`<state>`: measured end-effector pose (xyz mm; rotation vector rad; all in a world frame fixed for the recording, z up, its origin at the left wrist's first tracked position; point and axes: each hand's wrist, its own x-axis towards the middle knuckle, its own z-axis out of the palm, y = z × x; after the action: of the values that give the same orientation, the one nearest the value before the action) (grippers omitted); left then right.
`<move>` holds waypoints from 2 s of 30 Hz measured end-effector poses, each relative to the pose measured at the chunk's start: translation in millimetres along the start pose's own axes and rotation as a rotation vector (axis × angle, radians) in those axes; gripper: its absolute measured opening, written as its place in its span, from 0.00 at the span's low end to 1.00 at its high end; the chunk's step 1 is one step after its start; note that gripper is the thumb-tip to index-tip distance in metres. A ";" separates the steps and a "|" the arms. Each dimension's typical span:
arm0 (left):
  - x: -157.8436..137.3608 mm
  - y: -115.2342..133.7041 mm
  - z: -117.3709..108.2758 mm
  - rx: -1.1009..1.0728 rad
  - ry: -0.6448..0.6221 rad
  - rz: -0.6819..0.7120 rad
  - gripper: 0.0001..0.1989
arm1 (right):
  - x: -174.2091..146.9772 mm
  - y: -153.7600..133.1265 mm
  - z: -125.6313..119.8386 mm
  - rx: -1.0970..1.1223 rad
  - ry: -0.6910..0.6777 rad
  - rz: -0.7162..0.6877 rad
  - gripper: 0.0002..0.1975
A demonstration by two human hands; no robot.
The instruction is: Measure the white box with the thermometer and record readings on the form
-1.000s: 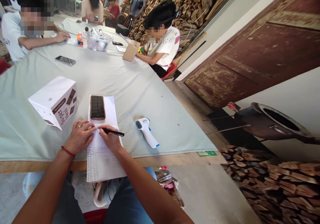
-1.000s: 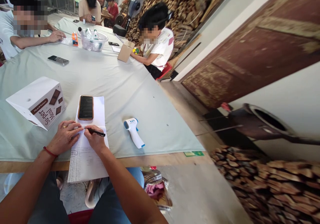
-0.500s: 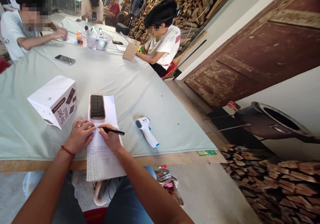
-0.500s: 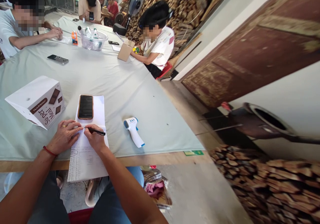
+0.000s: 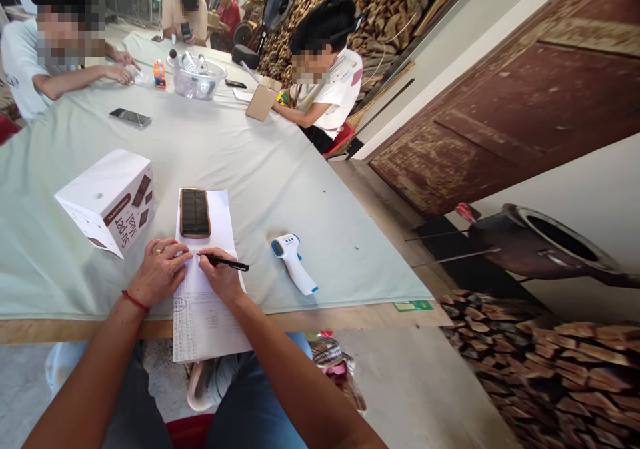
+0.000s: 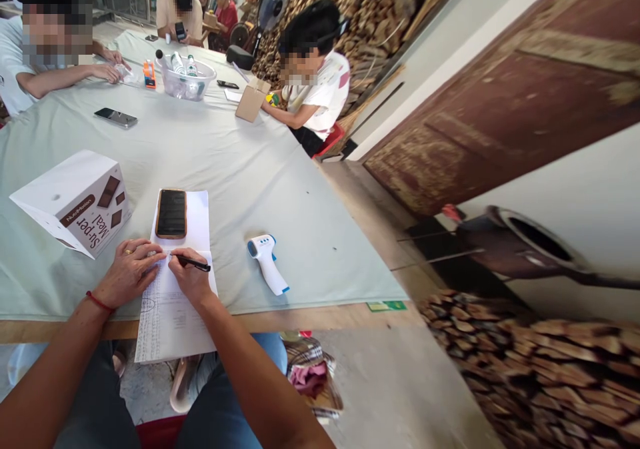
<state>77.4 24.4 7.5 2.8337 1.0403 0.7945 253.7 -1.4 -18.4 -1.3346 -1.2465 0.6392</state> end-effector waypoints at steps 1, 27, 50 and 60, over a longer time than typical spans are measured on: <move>0.0 -0.1 -0.1 0.000 -0.002 0.000 0.15 | 0.0 0.3 -0.1 -0.004 0.002 0.006 0.10; 0.1 -0.2 0.9 -0.036 -0.010 -0.026 0.15 | 0.2 1.2 -1.5 -0.026 0.009 0.025 0.10; 2.0 -1.8 -2.6 -0.049 0.136 0.015 0.08 | 6.7 -4.5 -20.2 -0.187 0.117 -0.160 0.13; -13.5 -26.6 -14.4 -0.133 0.985 -0.586 0.50 | 44.9 -8.6 -85.3 -1.029 -0.170 -0.195 0.28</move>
<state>45.9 34.6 8.9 1.7474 1.6527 2.0808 341.8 7.3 20.5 -1.9555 -1.9353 -0.0909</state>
